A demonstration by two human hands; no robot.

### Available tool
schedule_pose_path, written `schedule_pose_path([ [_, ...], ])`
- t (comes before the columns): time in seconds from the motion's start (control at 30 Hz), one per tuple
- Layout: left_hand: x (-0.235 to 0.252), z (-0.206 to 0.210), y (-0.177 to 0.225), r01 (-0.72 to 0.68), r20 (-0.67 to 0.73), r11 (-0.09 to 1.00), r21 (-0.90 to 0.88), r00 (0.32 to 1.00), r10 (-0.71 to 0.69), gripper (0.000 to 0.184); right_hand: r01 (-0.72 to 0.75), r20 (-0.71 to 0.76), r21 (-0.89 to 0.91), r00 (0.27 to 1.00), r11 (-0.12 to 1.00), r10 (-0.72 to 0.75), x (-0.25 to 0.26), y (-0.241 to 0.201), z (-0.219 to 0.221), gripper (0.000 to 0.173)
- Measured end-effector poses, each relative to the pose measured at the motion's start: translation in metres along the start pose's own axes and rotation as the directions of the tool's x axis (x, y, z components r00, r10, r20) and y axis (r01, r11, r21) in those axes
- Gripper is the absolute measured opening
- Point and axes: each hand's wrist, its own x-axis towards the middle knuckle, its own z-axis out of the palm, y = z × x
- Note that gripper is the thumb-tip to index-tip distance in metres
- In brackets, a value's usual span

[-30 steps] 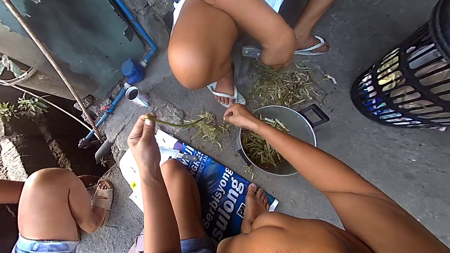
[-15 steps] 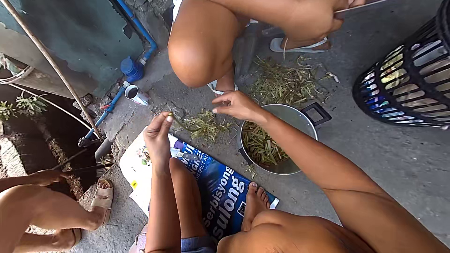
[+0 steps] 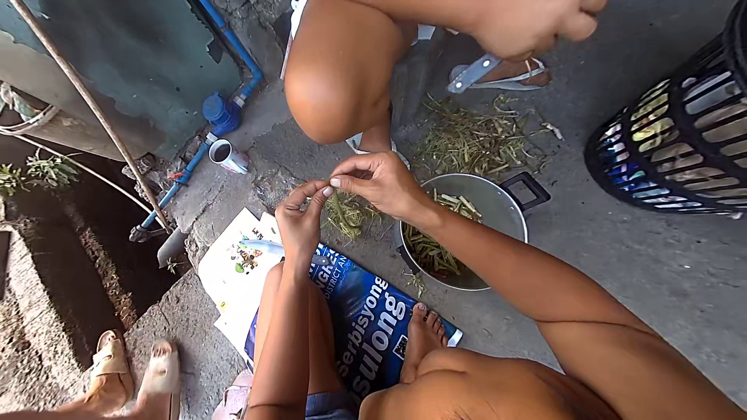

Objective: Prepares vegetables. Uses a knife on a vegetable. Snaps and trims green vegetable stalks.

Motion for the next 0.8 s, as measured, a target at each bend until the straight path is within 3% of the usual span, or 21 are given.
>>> schedule_pose_path([
  [0.1,-0.002,-0.006,-0.009,-0.052,0.068,0.982,0.182,0.997,0.040,0.010,0.024,-0.065,-0.011,0.998,1.000,-0.024,0.003,0.004,-0.008,0.010],
  [0.2,-0.010,-0.013,-0.035,-0.069,0.227,0.906,0.418,0.973,-0.030,0.013,0.003,-0.130,0.071,0.991,0.997,0.006,0.007,0.002,-0.022,0.010],
  [0.3,-0.020,-0.010,-0.062,-0.004,0.390,0.727,0.687,0.846,-0.364,0.028,-0.013,-0.159,0.156,0.987,0.988,0.038,0.008,-0.002,-0.032,0.008],
  [0.33,-0.021,-0.006,-0.068,0.017,0.396,0.649,0.760,0.780,-0.484,0.032,-0.015,-0.164,0.163,0.986,0.986,0.043,0.007,-0.003,-0.034,0.008],
  [0.4,-0.023,0.002,-0.079,0.051,0.342,0.548,0.835,0.733,-0.588,0.029,-0.014,-0.172,0.173,0.984,0.985,0.044,0.006,-0.005,-0.037,0.008],
  [0.5,-0.024,0.013,-0.097,0.095,0.236,0.486,0.869,0.783,-0.575,0.033,-0.011,-0.177,0.179,0.983,0.984,0.043,0.005,-0.004,-0.040,0.008],
  [0.57,-0.023,0.016,-0.113,0.076,0.240,0.488,0.869,0.798,-0.552,0.029,-0.015,-0.176,0.173,0.983,0.985,0.045,0.004,-0.003,-0.042,0.008],
  [0.6,-0.020,0.016,-0.120,0.062,0.278,0.511,0.857,0.780,-0.560,0.022,-0.024,-0.173,0.172,0.983,0.985,0.055,0.003,-0.003,-0.042,0.008],
  [0.7,-0.011,0.016,-0.131,0.020,0.338,0.513,0.858,0.730,-0.594,0.039,-0.040,-0.159,0.174,0.985,0.984,0.068,0.001,0.001,-0.040,0.007],
  [0.8,-0.011,0.013,-0.139,0.027,0.287,0.535,0.844,0.821,-0.494,0.023,-0.040,-0.141,0.157,0.988,0.987,0.063,0.000,0.004,-0.038,0.007],
])
